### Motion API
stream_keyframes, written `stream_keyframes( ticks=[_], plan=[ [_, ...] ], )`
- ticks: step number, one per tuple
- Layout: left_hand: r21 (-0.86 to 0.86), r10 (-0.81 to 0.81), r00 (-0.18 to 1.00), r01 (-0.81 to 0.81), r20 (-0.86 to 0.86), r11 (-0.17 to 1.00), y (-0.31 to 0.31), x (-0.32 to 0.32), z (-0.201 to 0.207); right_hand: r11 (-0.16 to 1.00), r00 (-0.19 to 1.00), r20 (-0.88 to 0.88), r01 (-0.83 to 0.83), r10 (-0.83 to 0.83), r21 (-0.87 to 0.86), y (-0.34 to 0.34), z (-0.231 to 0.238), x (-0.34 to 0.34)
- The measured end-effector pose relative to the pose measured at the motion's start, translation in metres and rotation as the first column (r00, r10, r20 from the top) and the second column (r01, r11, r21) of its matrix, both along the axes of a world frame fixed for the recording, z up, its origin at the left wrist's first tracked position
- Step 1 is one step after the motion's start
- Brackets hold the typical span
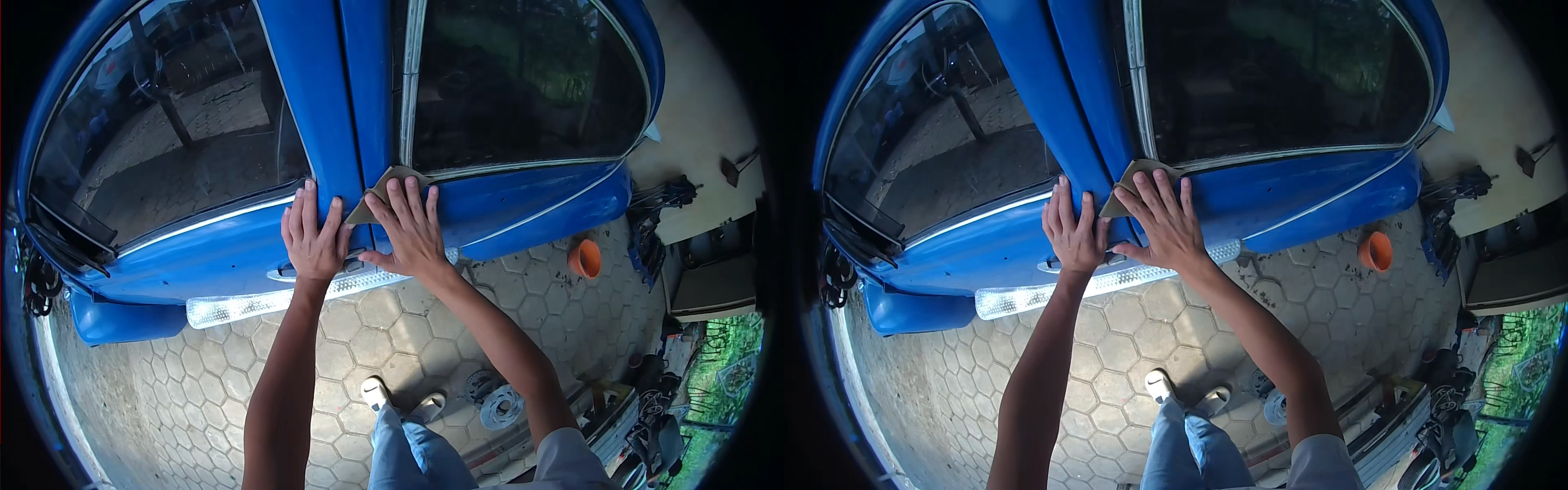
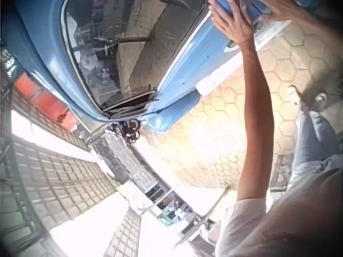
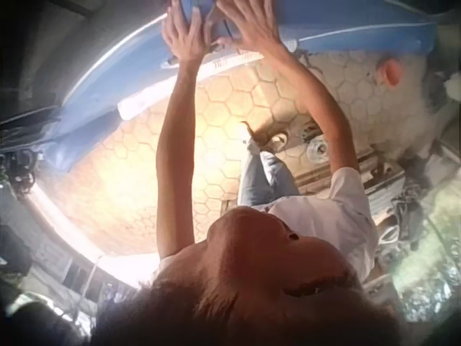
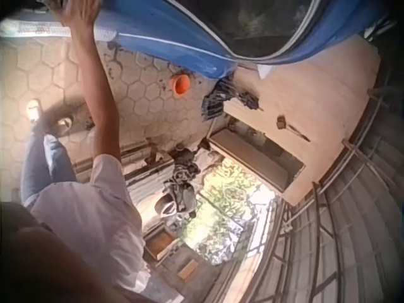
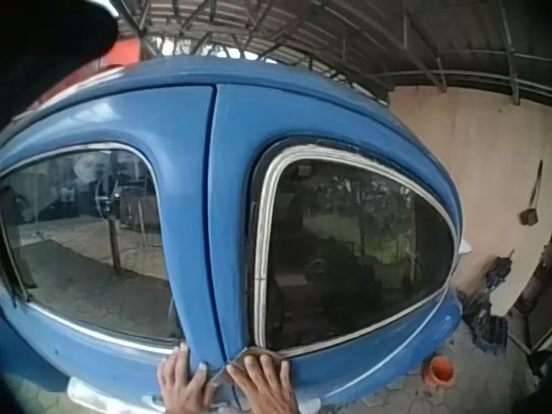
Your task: The person sands the exterior panels of a car using sandpaper, repeatedly dipping the sandpaper into a bucket of water.
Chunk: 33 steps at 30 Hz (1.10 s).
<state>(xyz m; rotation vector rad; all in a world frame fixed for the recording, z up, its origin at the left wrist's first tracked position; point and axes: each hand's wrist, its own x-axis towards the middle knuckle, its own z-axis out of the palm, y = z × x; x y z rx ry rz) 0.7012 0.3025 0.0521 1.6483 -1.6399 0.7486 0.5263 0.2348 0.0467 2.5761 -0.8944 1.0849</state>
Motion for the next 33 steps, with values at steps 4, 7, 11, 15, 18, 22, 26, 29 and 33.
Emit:
stream_keyframes(
  ticks=[4,7,11,15,18,22,26,29,33],
  plan=[
    [0.051,0.049,0.999,-0.049,0.011,0.997,0.004,0.003,0.001,0.997,0.982,0.179,-0.041,0.053,-0.069,-0.027,0.113,0.048],
    [0.012,0.047,0.999,-0.047,0.009,0.999,0.001,-0.001,0.002,0.994,0.952,0.298,-0.034,0.064,-0.104,-0.033,0.162,0.072],
    [0.022,0.026,1.0,-0.026,-0.014,0.999,0.0,-0.002,-0.004,0.997,0.984,0.178,0.023,-0.01,-0.073,-0.018,0.106,0.053],
    [0.005,-0.005,1.0,0.005,-0.01,1.0,0.0,-0.001,-0.004,0.993,0.999,0.025,0.042,-0.039,-0.111,-0.017,0.095,0.035],
    [0.004,-0.002,1.0,0.002,-0.03,1.0,0.001,-0.001,0.001,0.987,0.979,0.185,-0.054,0.082,-0.152,-0.038,0.192,0.06],
    [0.012,-0.005,0.999,0.005,-0.039,1.0,-0.003,-0.009,0.002,0.958,0.943,0.323,0.013,0.085,-0.287,-0.051,0.215,0.077],
    [-0.003,-0.02,0.999,0.02,-0.033,1.0,0.002,-0.004,-0.001,0.957,0.966,0.212,-0.088,0.149,-0.275,-0.056,0.199,0.06],
    [0.019,-0.021,0.999,0.022,-0.039,1.0,0.002,-0.004,0.003,0.949,0.971,0.096,-0.189,0.219,-0.254,-0.066,0.188,0.034],
    [0.003,-0.032,0.999,0.032,-0.038,0.999,0.003,-0.001,0.004,0.917,0.96,-0.1,-0.28,0.263,-0.283,-0.077,0.163,0.003]
  ],
)
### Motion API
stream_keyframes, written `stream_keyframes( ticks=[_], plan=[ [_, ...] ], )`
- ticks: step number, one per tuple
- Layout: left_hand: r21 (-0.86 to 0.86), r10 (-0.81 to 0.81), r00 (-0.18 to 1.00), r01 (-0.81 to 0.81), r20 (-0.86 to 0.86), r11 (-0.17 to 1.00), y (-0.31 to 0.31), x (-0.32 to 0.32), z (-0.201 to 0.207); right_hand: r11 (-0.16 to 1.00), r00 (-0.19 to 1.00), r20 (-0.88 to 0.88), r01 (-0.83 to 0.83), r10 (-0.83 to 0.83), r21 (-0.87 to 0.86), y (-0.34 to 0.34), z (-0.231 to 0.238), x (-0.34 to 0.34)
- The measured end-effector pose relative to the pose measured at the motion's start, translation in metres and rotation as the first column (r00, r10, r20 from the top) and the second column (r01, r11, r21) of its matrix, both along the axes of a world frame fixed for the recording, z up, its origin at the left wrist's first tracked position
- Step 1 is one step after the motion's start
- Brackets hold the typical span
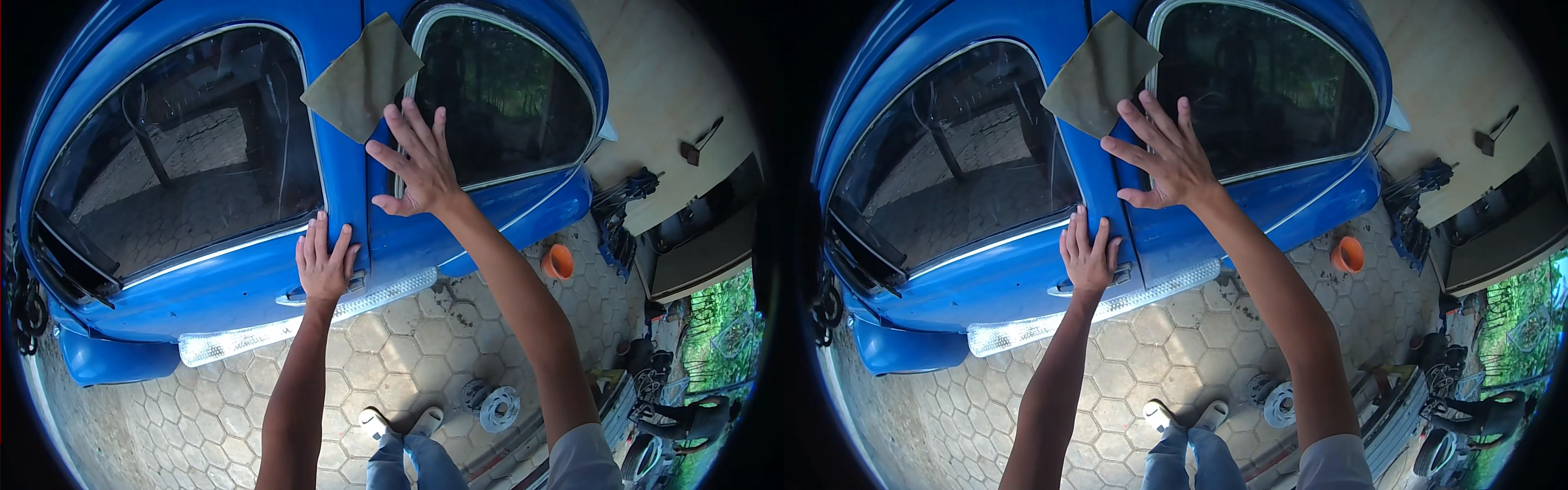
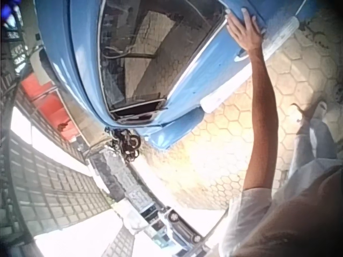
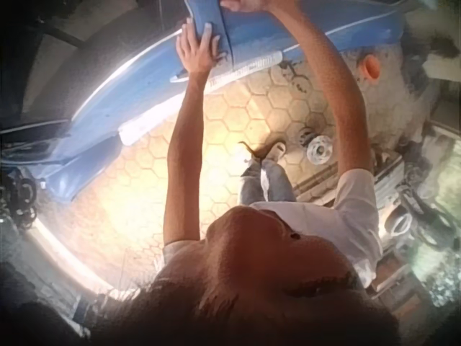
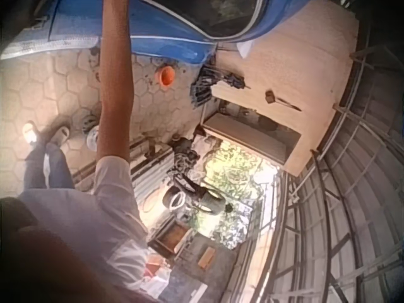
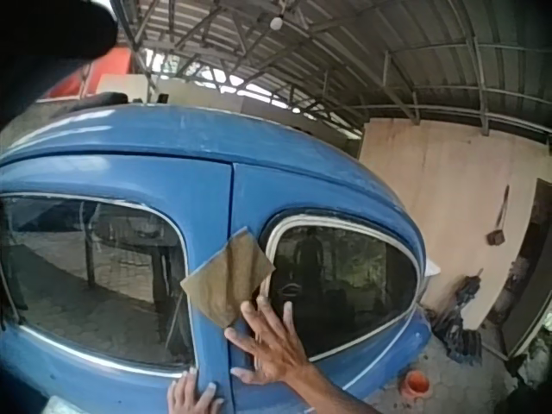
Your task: The person sands the exterior panels of a car using sandpaper, repeatedly dipping the sandpaper into a bucket of water.
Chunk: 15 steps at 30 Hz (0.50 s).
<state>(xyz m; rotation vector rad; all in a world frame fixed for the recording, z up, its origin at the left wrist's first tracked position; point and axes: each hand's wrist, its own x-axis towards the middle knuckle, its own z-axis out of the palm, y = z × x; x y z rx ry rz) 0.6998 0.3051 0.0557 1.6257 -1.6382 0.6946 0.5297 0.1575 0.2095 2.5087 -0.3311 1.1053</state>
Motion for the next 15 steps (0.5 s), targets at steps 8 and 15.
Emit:
stream_keyframes(
  ticks=[8,15],
  plan=[
    [0.024,0.006,1.0,-0.006,-0.006,1.0,0.003,-0.005,-0.002,0.935,0.849,0.393,0.304,-0.353,0.182,0.002,-0.09,-0.025],
    [-0.269,-0.361,0.931,0.361,0.051,0.893,-0.003,-0.007,0.116,0.932,0.846,0.396,0.302,-0.358,0.199,0.0,-0.09,-0.021]
  ],
)
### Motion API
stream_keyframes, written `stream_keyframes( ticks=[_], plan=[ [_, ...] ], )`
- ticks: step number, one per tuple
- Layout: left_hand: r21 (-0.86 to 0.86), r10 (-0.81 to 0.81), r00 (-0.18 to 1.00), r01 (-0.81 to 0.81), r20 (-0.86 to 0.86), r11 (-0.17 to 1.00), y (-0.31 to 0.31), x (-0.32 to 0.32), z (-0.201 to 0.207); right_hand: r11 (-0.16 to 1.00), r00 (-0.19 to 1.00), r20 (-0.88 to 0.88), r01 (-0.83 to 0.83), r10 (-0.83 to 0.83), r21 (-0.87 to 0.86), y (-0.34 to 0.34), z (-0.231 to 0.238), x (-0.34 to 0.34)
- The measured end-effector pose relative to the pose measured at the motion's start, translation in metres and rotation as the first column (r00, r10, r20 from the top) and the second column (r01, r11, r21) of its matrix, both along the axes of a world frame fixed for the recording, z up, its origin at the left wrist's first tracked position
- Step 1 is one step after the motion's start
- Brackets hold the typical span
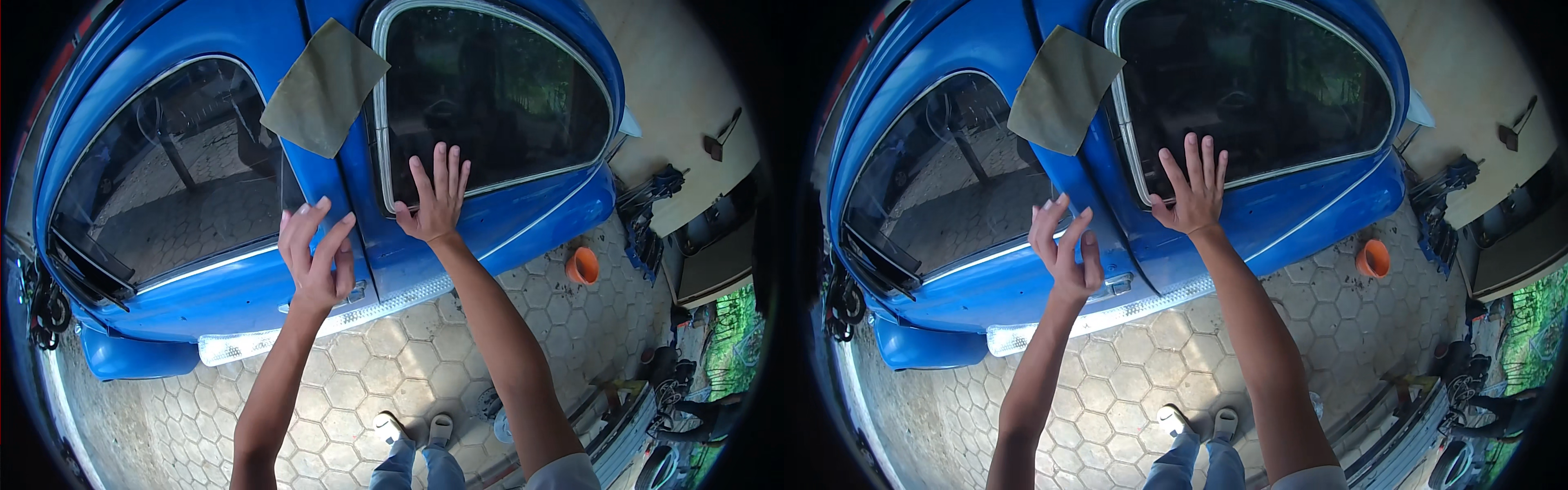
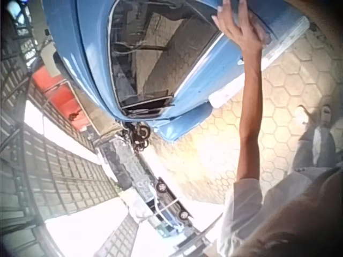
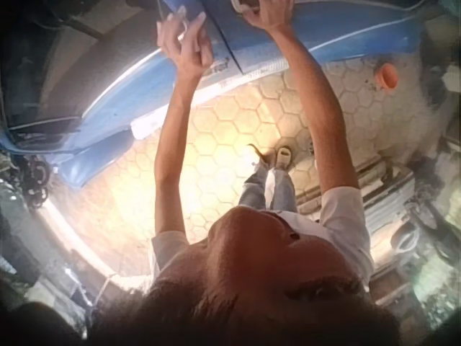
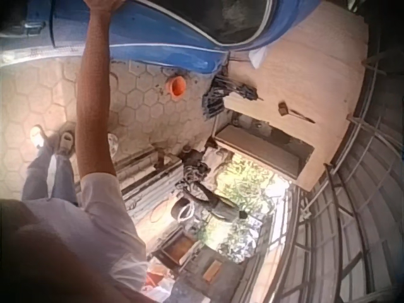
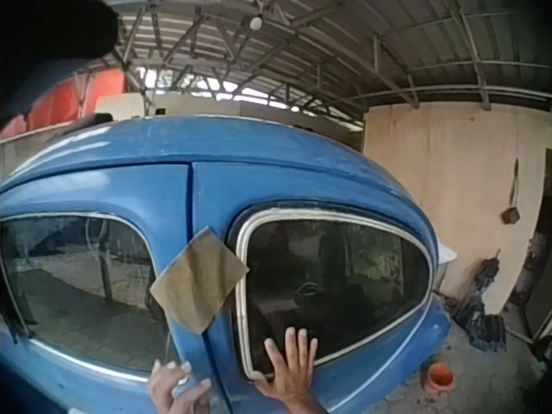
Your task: The person sands the exterior panels of a car using sandpaper, repeatedly dipping the sandpaper into a bucket of water.
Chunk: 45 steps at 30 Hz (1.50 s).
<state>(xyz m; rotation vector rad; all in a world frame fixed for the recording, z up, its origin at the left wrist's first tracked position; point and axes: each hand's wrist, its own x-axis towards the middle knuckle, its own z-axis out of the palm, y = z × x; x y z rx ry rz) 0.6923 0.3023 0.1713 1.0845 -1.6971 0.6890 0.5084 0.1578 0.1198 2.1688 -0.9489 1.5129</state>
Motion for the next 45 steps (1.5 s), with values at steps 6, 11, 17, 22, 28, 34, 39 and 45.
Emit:
stream_keyframes(
  ticks=[6,11,17,22,28,34,39,45],
  plan=[
    [-0.018,0.295,0.948,-0.295,0.116,0.955,-0.07,-0.026,0.121,1.0,1.0,0.005,-0.009,0.009,0.013,-0.001,-0.006,0.001],
    [0.141,0.414,0.906,-0.423,0.09,0.895,-0.058,-0.034,0.073,1.0,1.0,0.001,-0.009,0.009,0.007,0.001,-0.01,-0.005],
    [0.121,0.396,0.913,-0.406,0.094,0.906,-0.062,-0.028,0.087,1.0,0.999,-0.037,0.0,0.0,-0.014,-0.002,-0.015,-0.006],
    [-0.19,0.458,0.881,-0.433,0.118,0.881,-0.085,-0.023,0.141,1.0,1.0,0.009,-0.016,0.017,-0.02,-0.005,-0.002,-0.001],
    [0.15,0.465,0.885,-0.465,0.04,0.872,-0.052,-0.051,0.023,1.0,1.0,-0.023,-0.008,0.008,-0.024,-0.002,-0.004,-0.009],
    [0.147,0.41,0.907,-0.42,0.092,0.896,-0.053,-0.035,0.031,0.999,0.999,-0.049,0.01,-0.012,-0.042,0.001,-0.014,-0.009],
    [-0.133,0.406,0.913,-0.398,0.044,0.908,-0.078,-0.024,0.119,1.0,0.999,0.024,-0.023,0.023,-0.012,0.0,0.0,0.003],
    [0.38,0.465,0.877,-0.475,0.123,0.794,-0.018,-0.056,-0.085,1.0,1.0,0.007,-0.011,0.011,-0.025,0.0,-0.013,-0.002]
  ],
)
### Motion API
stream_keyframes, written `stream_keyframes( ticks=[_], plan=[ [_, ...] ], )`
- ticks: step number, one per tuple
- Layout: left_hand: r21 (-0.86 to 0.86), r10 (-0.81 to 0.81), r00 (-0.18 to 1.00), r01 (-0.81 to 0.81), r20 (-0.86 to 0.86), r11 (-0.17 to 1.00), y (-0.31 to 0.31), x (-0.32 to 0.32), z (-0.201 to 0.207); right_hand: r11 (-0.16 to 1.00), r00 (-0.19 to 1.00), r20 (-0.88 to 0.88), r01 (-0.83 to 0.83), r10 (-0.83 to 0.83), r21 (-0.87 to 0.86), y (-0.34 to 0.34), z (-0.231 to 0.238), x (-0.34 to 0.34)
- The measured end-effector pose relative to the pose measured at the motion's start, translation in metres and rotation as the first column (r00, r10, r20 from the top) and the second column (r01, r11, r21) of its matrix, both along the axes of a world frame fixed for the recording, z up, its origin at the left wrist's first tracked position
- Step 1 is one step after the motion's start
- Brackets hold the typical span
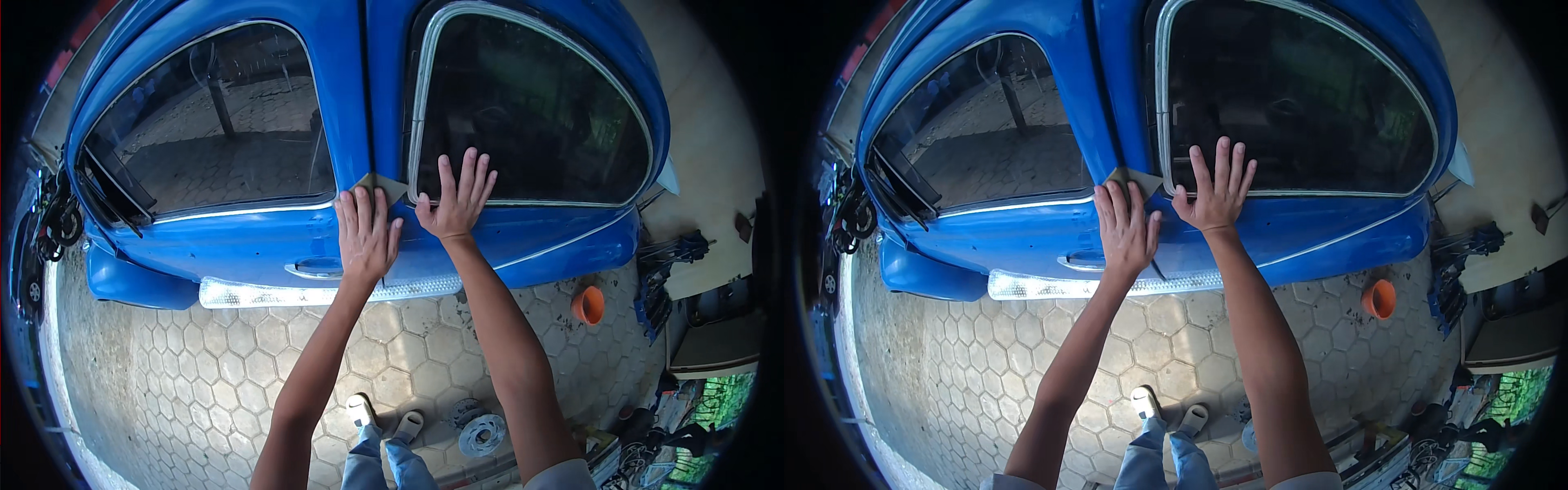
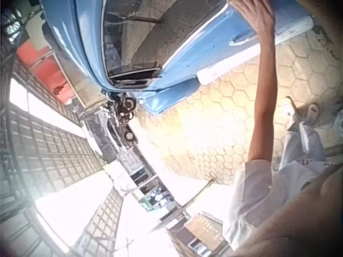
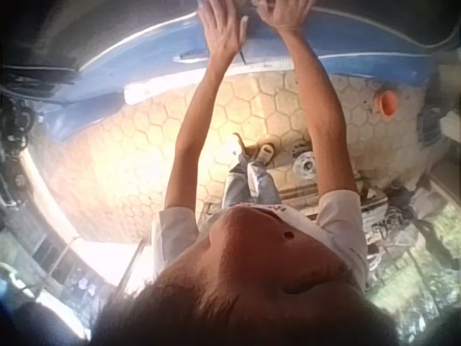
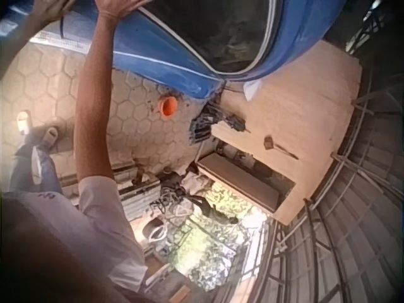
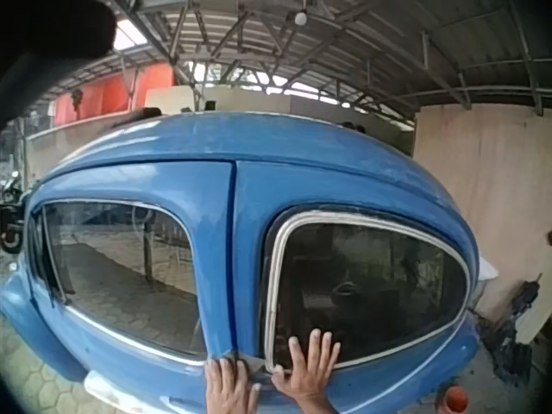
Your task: The person sands the exterior panels of a car using sandpaper, repeatedly dipping the sandpaper into a bucket of water.
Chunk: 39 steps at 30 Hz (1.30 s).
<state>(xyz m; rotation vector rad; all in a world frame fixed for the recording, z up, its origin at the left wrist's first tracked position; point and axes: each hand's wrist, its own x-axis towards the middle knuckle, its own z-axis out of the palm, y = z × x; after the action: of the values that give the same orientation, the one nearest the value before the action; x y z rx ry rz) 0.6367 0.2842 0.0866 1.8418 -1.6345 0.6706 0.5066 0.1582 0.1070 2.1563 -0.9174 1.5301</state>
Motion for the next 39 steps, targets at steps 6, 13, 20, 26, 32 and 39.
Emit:
stream_keyframes(
  ticks=[6,13,20,26,32,39],
  plan=[
    [0.148,-0.041,0.999,0.04,-0.001,0.988,0.011,0.0,-0.026,0.999,0.996,-0.087,0.034,-0.036,-0.02,-0.002,0.001,-0.007],
    [-0.237,-0.111,0.988,0.084,-0.104,0.968,-0.022,0.014,0.054,1.0,1.0,-0.019,0.0,0.0,-0.023,-0.003,0.013,0.0],
    [0.182,0.071,0.997,-0.066,-0.019,0.981,0.058,0.046,-0.043,0.999,1.0,-0.022,0.014,-0.015,-0.052,-0.001,0.002,-0.006],
    [0.133,0.436,0.825,-0.418,-0.36,0.899,0.059,0.049,-0.012,0.999,1.0,-0.017,0.006,-0.007,-0.045,-0.001,0.006,0.0],
    [-0.042,0.134,0.858,-0.177,-0.496,0.983,0.024,-0.015,-0.018,0.999,0.999,-0.036,0.005,-0.006,-0.034,-0.005,0.005,-0.006],
    [-0.024,0.285,0.477,-0.542,-0.832,0.84,0.001,0.024,0.004,0.999,1.0,-0.016,0.007,-0.007,-0.034,-0.002,0.005,-0.002]
  ],
)
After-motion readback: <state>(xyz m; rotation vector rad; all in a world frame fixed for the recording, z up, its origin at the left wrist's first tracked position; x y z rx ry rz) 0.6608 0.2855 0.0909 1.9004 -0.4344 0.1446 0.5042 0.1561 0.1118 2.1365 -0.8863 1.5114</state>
